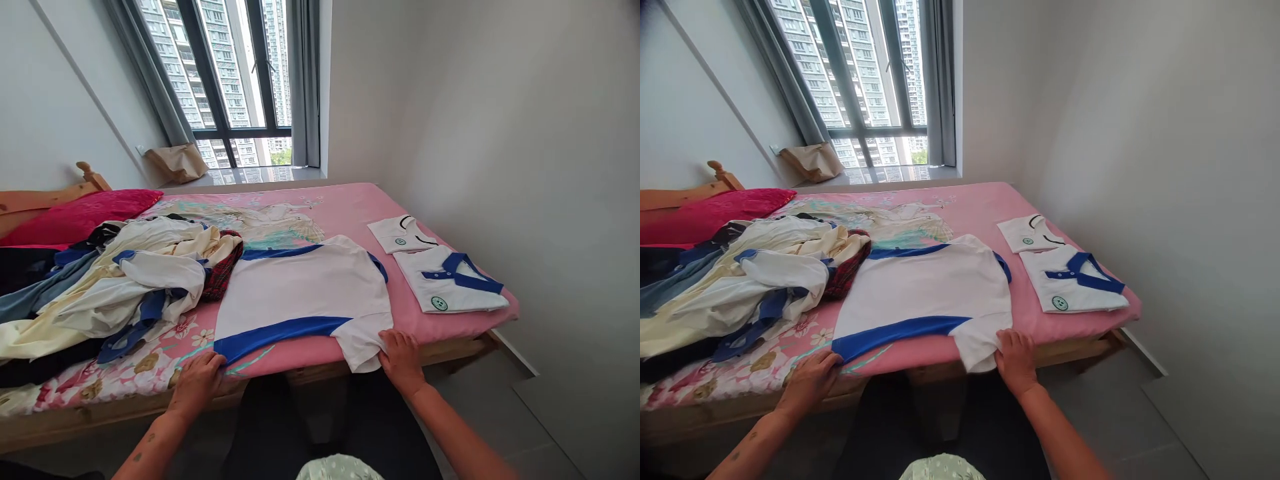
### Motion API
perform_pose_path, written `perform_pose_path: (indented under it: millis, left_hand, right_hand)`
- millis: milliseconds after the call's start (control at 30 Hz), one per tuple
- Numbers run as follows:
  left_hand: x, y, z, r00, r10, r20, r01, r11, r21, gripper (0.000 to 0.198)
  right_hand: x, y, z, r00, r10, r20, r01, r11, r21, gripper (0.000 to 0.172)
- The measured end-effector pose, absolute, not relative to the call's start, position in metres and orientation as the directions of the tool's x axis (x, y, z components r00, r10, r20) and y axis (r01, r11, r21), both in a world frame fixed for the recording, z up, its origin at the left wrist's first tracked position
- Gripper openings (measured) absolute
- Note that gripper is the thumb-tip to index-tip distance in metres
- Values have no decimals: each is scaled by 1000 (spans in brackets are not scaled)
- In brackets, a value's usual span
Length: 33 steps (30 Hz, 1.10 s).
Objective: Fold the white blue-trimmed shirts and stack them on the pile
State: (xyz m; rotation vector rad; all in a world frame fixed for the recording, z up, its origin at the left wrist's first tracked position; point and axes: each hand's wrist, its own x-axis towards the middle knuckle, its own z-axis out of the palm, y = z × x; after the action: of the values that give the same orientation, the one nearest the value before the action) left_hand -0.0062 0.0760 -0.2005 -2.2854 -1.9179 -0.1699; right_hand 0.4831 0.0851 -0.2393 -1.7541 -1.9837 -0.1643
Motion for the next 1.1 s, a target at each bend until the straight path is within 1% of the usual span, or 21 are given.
perform_pose_path:
  millis: [67,133,200,267,400,467,567,633,767,867,967,1100]
  left_hand:
    - [-3,72,-207,162,960,227,986,-151,-65,21]
    - [12,66,-213,188,935,301,982,-183,-44,19]
    - [42,59,-216,253,893,371,959,-282,24,18]
    - [87,54,-215,326,852,410,910,-401,108,18]
    - [192,59,-210,439,811,387,793,-553,258,20]
    - [236,67,-213,481,794,372,745,-594,305,28]
    - [280,81,-225,440,818,370,765,-557,323,42]
    - [294,88,-233,373,845,383,795,-504,337,43]
    - [295,91,-237,303,868,394,762,-469,447,31]
    - [290,87,-231,288,872,396,743,-464,482,25]
    - [287,81,-225,277,867,414,706,-476,524,20]
    - [285,77,-222,228,865,447,676,-471,567,14]
  right_hand:
    - [484,82,-247,-13,915,402,978,95,-184,36]
    - [482,80,-253,32,921,388,984,39,-173,44]
    - [477,79,-257,60,924,378,983,11,-184,47]
    - [473,79,-260,92,920,380,978,-12,-206,50]
    - [468,81,-267,126,904,409,970,-27,-240,59]
    - [468,81,-270,134,895,426,967,-24,-254,62]
    - [470,78,-271,169,876,451,956,-36,-290,65]
    - [473,74,-272,194,860,472,947,-39,-320,66]
    - [475,67,-279,248,844,476,925,-60,-375,65]
    - [467,65,-278,288,837,464,911,-90,-403,67]
    - [451,68,-265,245,834,494,918,-35,-396,67]
    - [437,80,-239,169,835,523,919,58,-389,54]
